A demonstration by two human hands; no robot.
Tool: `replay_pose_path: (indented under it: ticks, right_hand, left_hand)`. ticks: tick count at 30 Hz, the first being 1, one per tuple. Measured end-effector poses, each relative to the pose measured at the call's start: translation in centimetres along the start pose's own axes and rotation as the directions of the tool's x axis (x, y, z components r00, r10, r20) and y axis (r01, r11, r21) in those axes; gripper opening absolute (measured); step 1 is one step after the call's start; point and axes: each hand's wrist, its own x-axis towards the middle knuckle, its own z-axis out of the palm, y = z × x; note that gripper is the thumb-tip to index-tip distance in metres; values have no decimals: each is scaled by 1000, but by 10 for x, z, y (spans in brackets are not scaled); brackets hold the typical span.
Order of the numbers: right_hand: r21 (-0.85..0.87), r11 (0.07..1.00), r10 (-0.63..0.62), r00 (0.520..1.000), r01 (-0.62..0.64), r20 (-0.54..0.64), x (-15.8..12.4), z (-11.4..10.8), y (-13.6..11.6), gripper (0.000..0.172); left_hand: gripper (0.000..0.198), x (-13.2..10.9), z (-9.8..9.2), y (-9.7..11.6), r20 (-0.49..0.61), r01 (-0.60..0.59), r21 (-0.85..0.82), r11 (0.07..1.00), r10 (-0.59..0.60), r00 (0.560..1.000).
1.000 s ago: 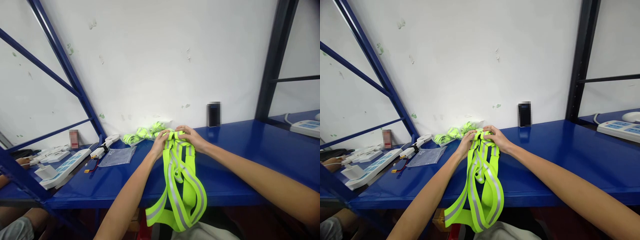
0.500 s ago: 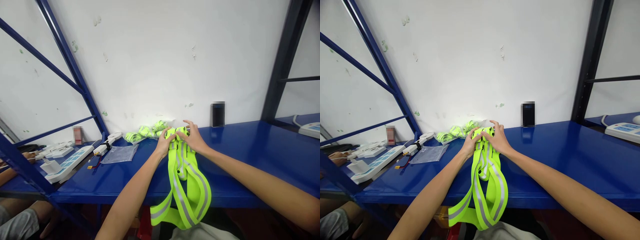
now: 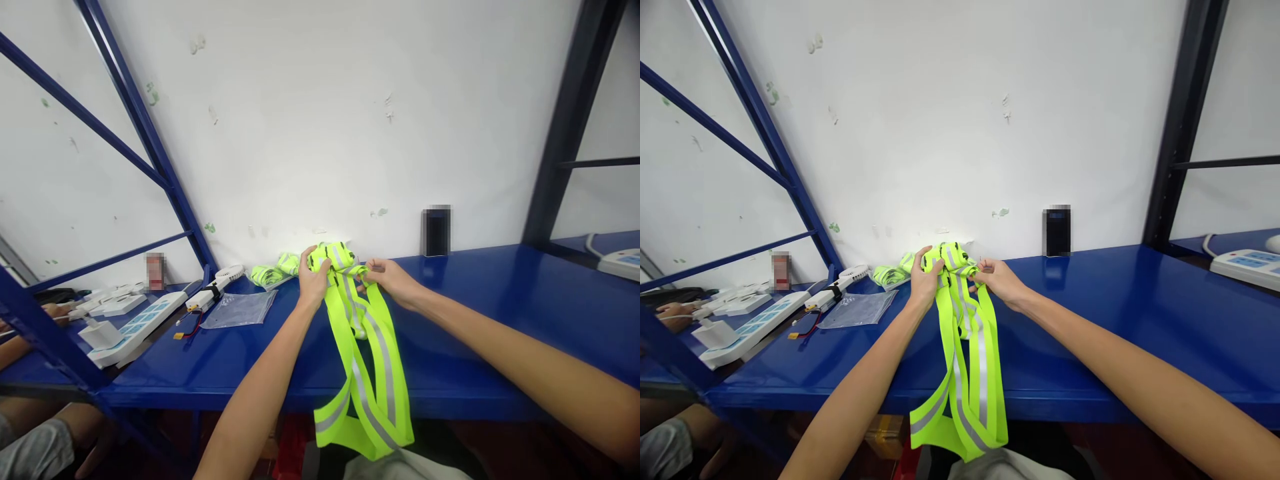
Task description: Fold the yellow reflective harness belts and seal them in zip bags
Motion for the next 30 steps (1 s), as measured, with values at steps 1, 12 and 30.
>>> replay_pose_path:
  ticks: [1,12,30]
  right_hand:
    - [-105,990,-99,995,97,-12,-1,0,-3,25]
    - [-475,843,-130,952,254,278,-41,9,-52,51]
    - [-258,910,-7,637,323,771,-70,-18,-93,33]
  left_hand:
    - [48,1,0,2,-7,-26,30,999,26,1000]
    - [50,25,-21,46,-60,-159,-4,987,159,985]
    - [67,53,-20,138,-51,-450,-160,878,448,892]
